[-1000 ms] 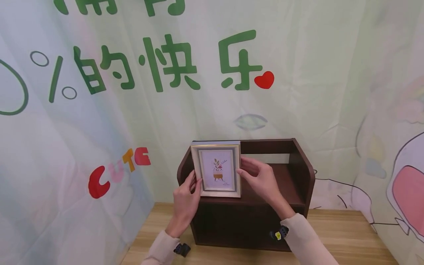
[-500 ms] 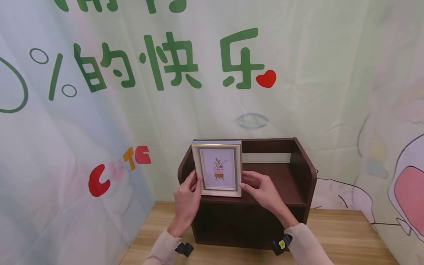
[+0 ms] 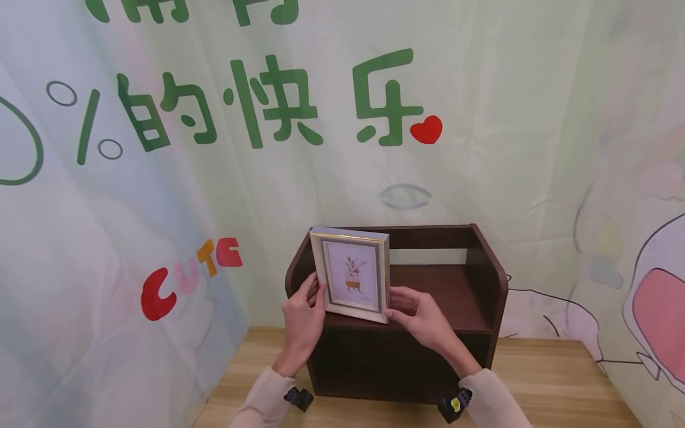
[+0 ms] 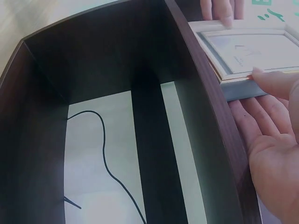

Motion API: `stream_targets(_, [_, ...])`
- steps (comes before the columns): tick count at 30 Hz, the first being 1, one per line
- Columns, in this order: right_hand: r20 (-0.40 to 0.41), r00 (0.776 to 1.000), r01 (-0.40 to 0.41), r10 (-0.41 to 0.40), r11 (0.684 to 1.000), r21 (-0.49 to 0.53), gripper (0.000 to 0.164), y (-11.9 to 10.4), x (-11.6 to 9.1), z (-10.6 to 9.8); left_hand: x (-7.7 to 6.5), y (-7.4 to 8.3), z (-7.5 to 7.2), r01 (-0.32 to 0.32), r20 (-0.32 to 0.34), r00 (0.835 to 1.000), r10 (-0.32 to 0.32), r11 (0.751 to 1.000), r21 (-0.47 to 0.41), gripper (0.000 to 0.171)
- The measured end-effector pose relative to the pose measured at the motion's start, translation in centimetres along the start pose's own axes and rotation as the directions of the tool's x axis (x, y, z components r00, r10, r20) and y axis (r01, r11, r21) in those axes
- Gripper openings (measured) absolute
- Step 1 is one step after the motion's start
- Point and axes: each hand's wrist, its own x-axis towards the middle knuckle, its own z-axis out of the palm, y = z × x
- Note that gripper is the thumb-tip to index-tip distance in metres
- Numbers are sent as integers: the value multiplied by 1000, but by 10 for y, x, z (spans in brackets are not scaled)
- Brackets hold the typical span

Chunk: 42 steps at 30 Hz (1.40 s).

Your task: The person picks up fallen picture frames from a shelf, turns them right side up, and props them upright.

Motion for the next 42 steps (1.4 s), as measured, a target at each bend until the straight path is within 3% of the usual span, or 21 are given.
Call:
stream_targets(5, [14,999,32,-32,999,-7,49,0,0,2,3,-3,4,15,7,1000,-15,1000,-16,34])
stream_targets(12, [-4,1000,31,-31,999,10,45,-3,1,5,10,-2,10,70,86,994,-69,997,-12,37])
stream_targets(25, [-90,996,15,-15,1000,0,40,-13,-7,24,27,-3,33,163,103,982,-158,985,-47,29])
stream_targets(35, [-184,980,69,-71,997,-14,39,-25,-11,53,45,-7,47,239,241,950,-201,960,-144,28])
stream_targets(42, [-262,958,98,-115,992,-78,34,-34,-7,75,49,-16,51,256,341,923,-178,946,-198,27])
